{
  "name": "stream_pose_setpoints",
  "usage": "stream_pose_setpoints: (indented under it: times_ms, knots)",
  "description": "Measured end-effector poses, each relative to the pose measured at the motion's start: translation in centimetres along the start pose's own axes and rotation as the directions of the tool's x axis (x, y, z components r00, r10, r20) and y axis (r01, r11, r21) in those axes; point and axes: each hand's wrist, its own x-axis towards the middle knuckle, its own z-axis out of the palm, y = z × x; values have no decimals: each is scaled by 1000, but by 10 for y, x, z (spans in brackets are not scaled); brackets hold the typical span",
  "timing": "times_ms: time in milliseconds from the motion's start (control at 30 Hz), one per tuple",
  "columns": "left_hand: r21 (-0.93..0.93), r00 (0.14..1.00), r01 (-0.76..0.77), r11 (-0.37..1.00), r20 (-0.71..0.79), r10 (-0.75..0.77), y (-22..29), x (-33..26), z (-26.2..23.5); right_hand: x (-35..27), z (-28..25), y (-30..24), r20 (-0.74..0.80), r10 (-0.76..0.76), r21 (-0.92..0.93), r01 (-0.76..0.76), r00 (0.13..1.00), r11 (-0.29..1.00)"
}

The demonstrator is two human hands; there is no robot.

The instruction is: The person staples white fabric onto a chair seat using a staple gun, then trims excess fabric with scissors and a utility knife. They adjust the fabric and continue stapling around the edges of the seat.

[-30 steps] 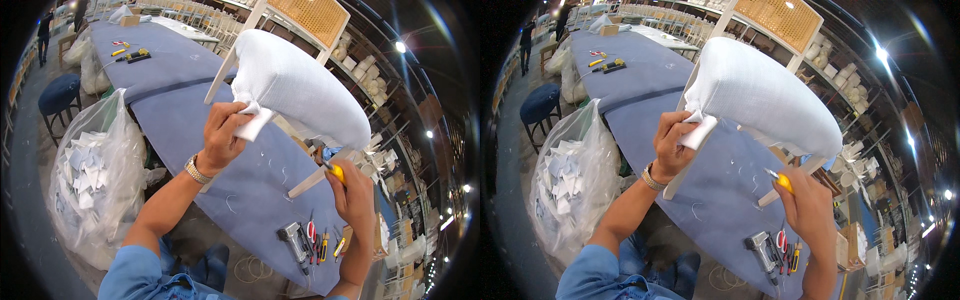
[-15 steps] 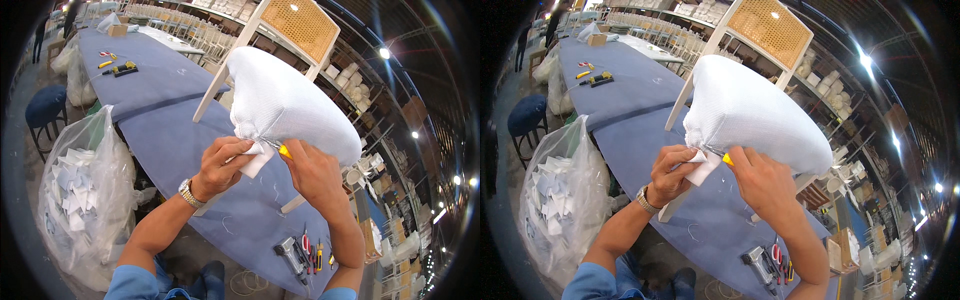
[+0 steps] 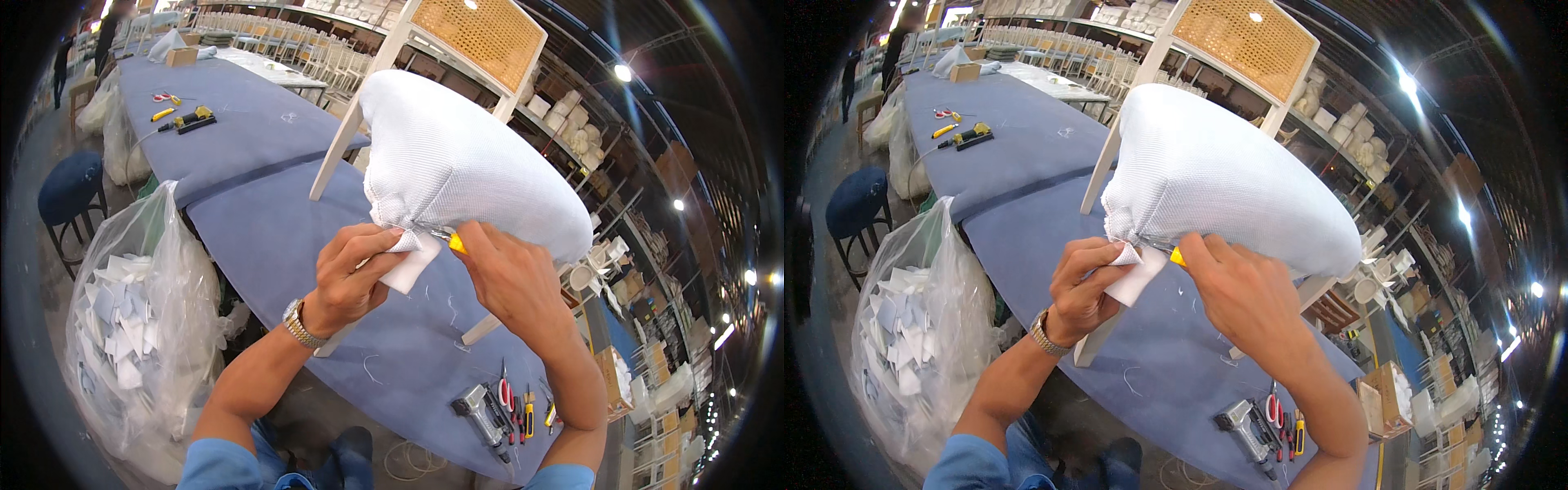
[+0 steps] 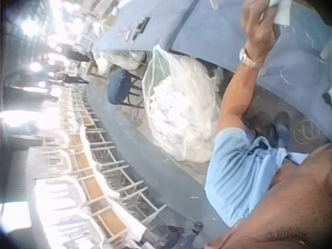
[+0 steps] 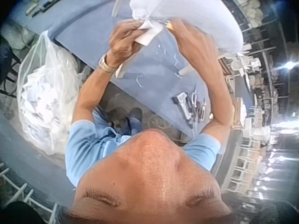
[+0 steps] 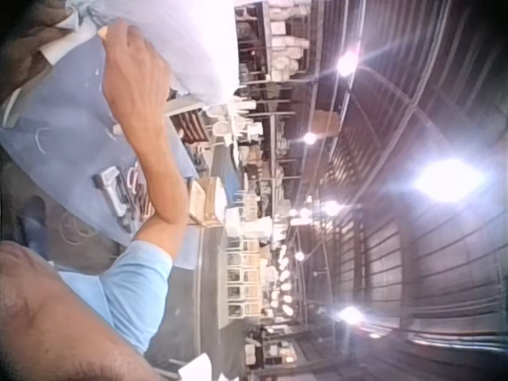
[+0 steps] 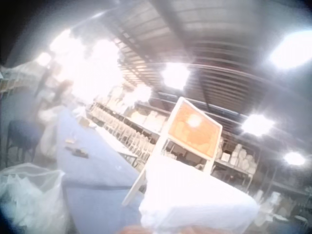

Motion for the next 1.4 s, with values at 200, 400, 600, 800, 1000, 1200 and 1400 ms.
stream_pose_setpoints:
  times_ms: [200,400,600,800,1000,1200,1400]
  knots:
    - [-4,1000,6,1000,-10,-6,-1,-2,6,-1,2,11,20,-36,19,36,999,999]
    - [1,999,-15,1000,51,15,-6,-4,4,-1,4,16,22,-37,40,36,999,999]
    - [-2,995,35,999,92,-35,-5,2,-1,-1,6,19,28,-39,57,37,999,998]
    - [-67,994,71,995,86,-65,-7,3,-3,0,5,19,61,-17,42,14,998,999]
    - [-144,991,98,985,107,-83,-12,8,-6,-2,5,19,76,10,66,-15,997,998]
    - [-193,982,173,966,111,-153,-15,6,-7,0,3,19,69,2,71,-7,998,997]
    - [-319,948,319,892,101,-302,-10,9,-8,0,0,17,87,19,76,-25,996,997]
